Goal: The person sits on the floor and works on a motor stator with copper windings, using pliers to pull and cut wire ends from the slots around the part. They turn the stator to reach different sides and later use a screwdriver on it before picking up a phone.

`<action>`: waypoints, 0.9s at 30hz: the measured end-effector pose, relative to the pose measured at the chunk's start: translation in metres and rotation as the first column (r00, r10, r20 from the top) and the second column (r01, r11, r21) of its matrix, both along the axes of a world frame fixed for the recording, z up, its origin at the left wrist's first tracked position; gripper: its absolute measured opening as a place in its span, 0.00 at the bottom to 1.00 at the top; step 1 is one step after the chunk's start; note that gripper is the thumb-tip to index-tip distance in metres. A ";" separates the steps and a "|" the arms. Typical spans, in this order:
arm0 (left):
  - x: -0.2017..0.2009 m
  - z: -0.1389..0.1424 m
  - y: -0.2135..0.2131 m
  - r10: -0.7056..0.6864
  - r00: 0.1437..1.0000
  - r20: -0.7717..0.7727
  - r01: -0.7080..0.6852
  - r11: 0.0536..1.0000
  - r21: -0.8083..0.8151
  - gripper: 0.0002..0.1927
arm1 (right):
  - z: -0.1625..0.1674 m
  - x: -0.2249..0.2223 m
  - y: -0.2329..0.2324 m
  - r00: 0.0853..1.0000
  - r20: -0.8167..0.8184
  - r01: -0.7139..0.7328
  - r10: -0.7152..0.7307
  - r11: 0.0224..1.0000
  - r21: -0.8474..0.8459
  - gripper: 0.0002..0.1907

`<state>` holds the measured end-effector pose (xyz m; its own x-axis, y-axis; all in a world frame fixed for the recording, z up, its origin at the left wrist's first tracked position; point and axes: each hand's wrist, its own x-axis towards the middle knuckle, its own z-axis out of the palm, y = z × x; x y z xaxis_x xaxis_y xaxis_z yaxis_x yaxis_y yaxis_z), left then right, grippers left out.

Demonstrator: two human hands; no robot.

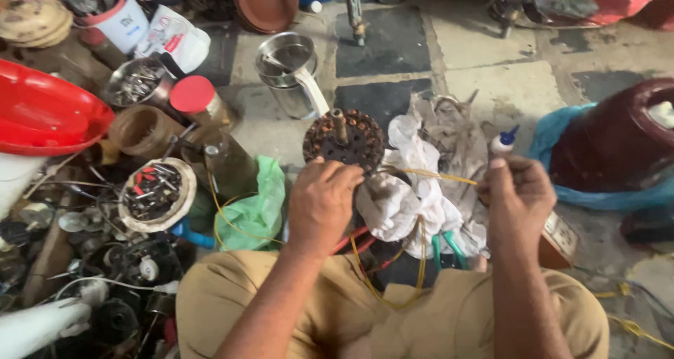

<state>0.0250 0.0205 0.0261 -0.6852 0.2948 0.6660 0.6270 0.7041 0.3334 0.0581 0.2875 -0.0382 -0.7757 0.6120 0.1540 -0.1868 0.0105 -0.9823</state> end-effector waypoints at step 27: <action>0.008 -0.046 -0.072 0.025 0.991 0.134 -0.058 0.966 0.251 0.32 | -0.089 0.010 -0.049 0.645 0.670 -0.558 -0.367 0.373 0.741 0.32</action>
<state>0.0326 -0.0519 -0.0201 -0.7783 0.0971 0.6203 0.5388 0.6105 0.5805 0.0683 0.2388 -0.1272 -0.9221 0.3821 -0.0608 0.3868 0.9094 -0.1525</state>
